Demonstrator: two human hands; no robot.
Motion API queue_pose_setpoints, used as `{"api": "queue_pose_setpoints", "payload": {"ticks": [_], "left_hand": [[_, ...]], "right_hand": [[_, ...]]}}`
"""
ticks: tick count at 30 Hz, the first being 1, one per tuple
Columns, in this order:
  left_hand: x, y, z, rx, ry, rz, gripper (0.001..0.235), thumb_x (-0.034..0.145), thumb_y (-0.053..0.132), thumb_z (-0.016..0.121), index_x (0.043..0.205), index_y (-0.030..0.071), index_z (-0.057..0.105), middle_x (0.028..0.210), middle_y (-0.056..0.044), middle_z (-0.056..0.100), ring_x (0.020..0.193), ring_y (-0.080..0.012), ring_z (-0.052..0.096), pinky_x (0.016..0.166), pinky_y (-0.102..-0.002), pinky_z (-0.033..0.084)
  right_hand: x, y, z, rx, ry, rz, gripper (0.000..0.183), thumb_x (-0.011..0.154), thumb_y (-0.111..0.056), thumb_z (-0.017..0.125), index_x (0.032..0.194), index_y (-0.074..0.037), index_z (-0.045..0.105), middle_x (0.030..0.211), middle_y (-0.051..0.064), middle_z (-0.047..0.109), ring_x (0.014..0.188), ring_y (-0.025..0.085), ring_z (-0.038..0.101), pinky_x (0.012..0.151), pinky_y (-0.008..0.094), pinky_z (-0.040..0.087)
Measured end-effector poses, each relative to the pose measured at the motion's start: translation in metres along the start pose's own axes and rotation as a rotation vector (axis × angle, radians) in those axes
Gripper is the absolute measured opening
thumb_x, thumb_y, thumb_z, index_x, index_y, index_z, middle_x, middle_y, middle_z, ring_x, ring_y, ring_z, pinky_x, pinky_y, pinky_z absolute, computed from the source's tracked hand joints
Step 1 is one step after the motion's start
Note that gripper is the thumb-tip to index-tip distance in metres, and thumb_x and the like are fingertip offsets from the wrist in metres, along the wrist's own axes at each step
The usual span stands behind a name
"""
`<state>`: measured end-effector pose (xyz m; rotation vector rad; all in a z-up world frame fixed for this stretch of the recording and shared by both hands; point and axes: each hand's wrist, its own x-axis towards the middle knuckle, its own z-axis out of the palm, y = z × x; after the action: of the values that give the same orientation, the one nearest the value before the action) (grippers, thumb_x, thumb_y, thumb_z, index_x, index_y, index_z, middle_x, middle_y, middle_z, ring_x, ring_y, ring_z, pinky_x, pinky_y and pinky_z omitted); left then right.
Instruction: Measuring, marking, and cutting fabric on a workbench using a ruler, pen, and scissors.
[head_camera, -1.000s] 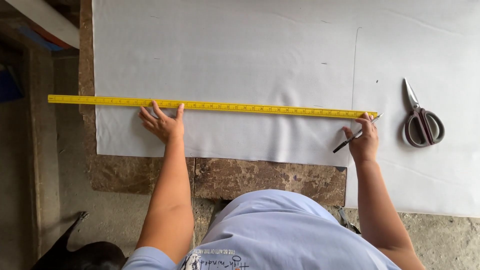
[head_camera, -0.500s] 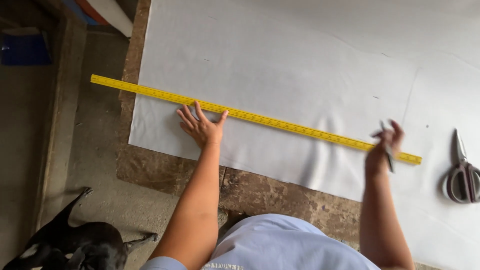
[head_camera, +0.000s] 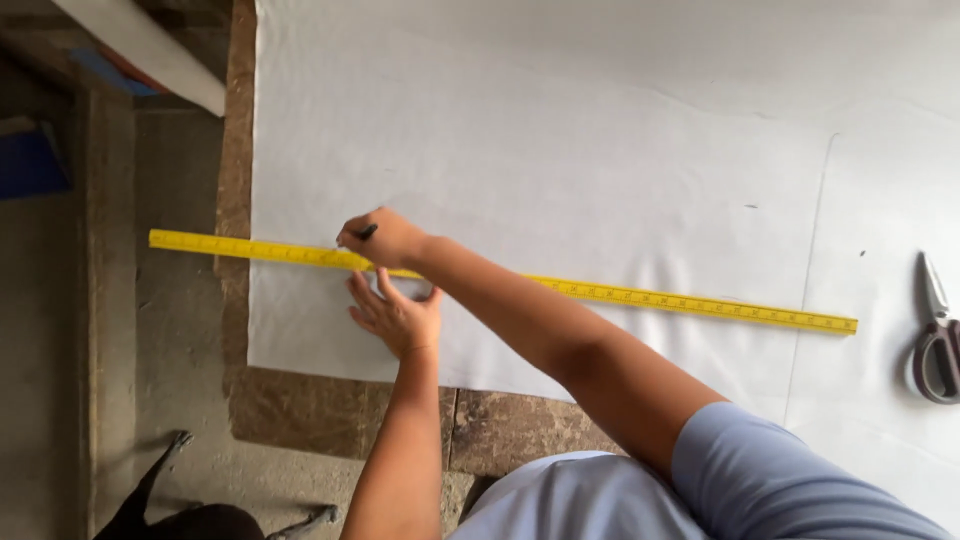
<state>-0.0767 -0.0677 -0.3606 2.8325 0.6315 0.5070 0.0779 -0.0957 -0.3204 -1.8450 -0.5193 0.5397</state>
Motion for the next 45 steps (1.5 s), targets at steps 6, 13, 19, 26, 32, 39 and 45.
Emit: {"api": "queue_pose_setpoints", "payload": {"ticks": [6, 13, 19, 26, 32, 39, 45], "left_hand": [[-0.003, -0.004, 0.003, 0.050, 0.063, 0.052, 0.112, 0.051, 0.046, 0.094, 0.146, 0.017, 0.041, 0.157, -0.023, 0.035, 0.146, -0.0396, 0.037, 0.107, -0.065, 0.032], [-0.003, -0.003, 0.005, 0.021, 0.088, 0.044, 0.106, 0.066, 0.068, 0.086, 0.147, 0.016, 0.042, 0.156, -0.022, 0.034, 0.144, -0.0428, 0.036, 0.107, -0.068, 0.030], [-0.003, 0.003, -0.006, -0.048, -0.064, -0.023, 0.103, 0.080, 0.077, 0.074, 0.151, 0.011, 0.040, 0.162, -0.027, 0.025, 0.151, -0.0437, 0.021, 0.117, -0.069, 0.018], [-0.002, -0.002, -0.004, -0.068, -0.056, 0.000, 0.102, 0.080, 0.076, 0.077, 0.150, 0.010, 0.041, 0.162, -0.028, 0.024, 0.151, -0.0439, 0.017, 0.118, -0.069, 0.017], [-0.022, -0.001, -0.028, -0.032, -0.095, -0.037, 0.102, 0.079, 0.077, 0.071, 0.150, 0.008, 0.044, 0.163, -0.030, 0.024, 0.152, -0.0459, 0.006, 0.115, -0.074, 0.015], [0.033, 0.023, -0.020, 0.001, -0.298, -0.103, 0.115, 0.074, 0.085, 0.065, 0.156, 0.011, 0.033, 0.169, -0.021, 0.008, 0.155, -0.0411, 0.001, 0.122, -0.067, 0.005], [0.092, 0.057, 0.007, 0.038, -0.411, -0.148, 0.133, 0.075, 0.090, 0.063, 0.163, 0.004, 0.013, 0.171, -0.015, 0.004, 0.157, -0.0321, -0.001, 0.124, -0.059, 0.005]], "right_hand": [[-0.102, 0.022, -0.061, -0.211, -0.027, -0.062, 0.024, 0.091, -0.033, 0.058, 0.078, -0.014, 0.066, 0.066, 0.013, 0.061, 0.068, 0.042, 0.067, 0.065, 0.050, 0.055], [-0.381, 0.075, -0.229, -0.212, 0.240, 0.185, 0.018, 0.099, -0.016, 0.059, 0.102, -0.006, 0.074, 0.086, 0.022, 0.069, 0.087, 0.045, 0.065, 0.083, 0.051, 0.052], [-0.544, 0.079, -0.309, -0.269, 0.659, 0.799, 0.031, 0.104, -0.030, 0.055, 0.114, -0.011, 0.077, 0.110, 0.010, 0.077, 0.105, 0.019, 0.068, 0.097, 0.030, 0.047], [-0.557, 0.163, -0.251, -0.672, 0.864, 0.550, 0.035, 0.110, -0.038, 0.054, 0.126, -0.008, 0.062, 0.119, 0.016, 0.071, 0.104, 0.039, 0.063, 0.084, 0.051, 0.050], [-0.554, 0.156, -0.212, -0.616, 0.919, 0.609, 0.047, 0.095, -0.021, 0.071, 0.136, -0.003, 0.057, 0.154, 0.024, 0.049, 0.145, 0.041, 0.040, 0.121, 0.050, 0.031], [-0.541, 0.165, -0.226, -0.677, 0.949, 0.475, 0.044, 0.097, -0.018, 0.074, 0.135, -0.002, 0.057, 0.151, 0.030, 0.053, 0.141, 0.043, 0.048, 0.115, 0.050, 0.040], [-0.493, 0.168, -0.275, -0.553, 0.962, 0.594, 0.045, 0.098, -0.017, 0.071, 0.139, -0.008, 0.054, 0.155, 0.026, 0.047, 0.141, 0.041, 0.045, 0.115, 0.046, 0.034]]}}
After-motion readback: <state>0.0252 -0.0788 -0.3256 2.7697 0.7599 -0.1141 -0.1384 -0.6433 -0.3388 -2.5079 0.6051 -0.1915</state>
